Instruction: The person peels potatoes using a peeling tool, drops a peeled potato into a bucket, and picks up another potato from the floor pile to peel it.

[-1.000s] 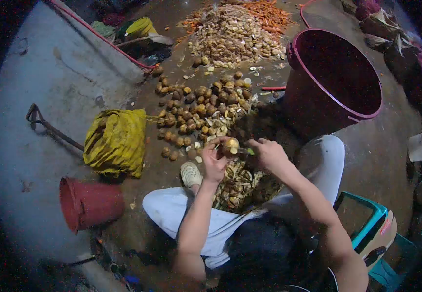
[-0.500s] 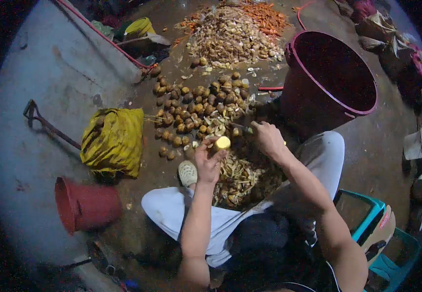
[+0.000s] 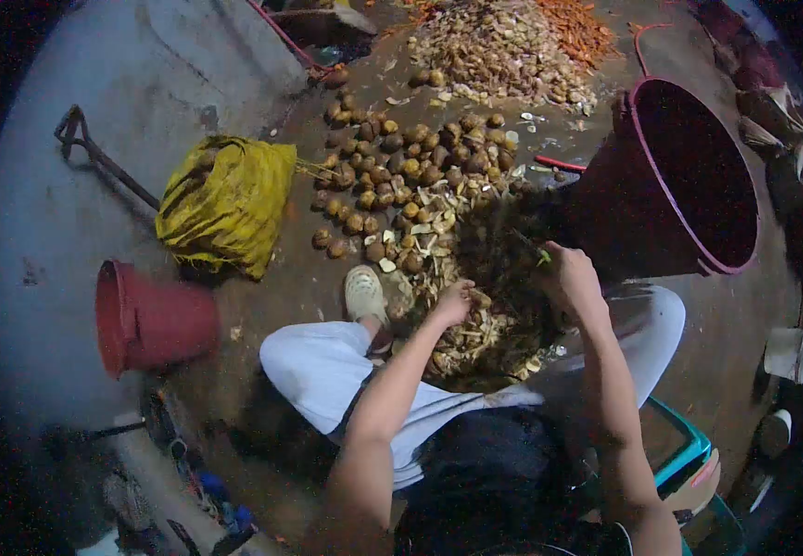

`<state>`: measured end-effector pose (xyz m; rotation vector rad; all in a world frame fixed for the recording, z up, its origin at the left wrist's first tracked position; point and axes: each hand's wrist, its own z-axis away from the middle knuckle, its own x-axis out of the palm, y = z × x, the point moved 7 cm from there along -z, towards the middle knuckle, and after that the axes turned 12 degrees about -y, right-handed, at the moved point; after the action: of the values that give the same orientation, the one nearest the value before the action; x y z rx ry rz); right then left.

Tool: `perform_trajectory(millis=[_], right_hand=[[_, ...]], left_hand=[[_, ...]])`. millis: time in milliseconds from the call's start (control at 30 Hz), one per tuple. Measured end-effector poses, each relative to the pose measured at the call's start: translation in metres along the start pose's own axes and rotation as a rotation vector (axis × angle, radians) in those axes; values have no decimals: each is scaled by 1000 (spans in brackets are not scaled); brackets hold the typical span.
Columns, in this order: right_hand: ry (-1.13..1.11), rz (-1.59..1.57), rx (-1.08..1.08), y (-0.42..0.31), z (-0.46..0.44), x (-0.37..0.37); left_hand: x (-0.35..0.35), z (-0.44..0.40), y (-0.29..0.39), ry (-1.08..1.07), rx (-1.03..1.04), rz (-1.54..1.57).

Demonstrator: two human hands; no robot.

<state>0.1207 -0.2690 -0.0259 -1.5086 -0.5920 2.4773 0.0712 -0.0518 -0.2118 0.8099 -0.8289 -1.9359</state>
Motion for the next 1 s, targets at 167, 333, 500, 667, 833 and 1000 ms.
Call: perform_trajectory(millis=[167,333,500,667,833,1000], right_hand=[[-62,2,61,30,-17,23],[-106,22,62,-3,-23,1],[-124,65,77,4,-45,12],[-304,136,138,11,-65,40],[-391,189,178,6,-77,45],[-395,127,181,-1,-87,40]], left_hand=[[-19,-45,-43,-93,-119,37],[-42,-99,-68,4,125,477],[-111,-116,-86,236,-152,145],[-198,-176,-170,511,-121,-131],[-209,-187,-129,432,-156,-460],[-78,-174,-104,335,-7,-588]])
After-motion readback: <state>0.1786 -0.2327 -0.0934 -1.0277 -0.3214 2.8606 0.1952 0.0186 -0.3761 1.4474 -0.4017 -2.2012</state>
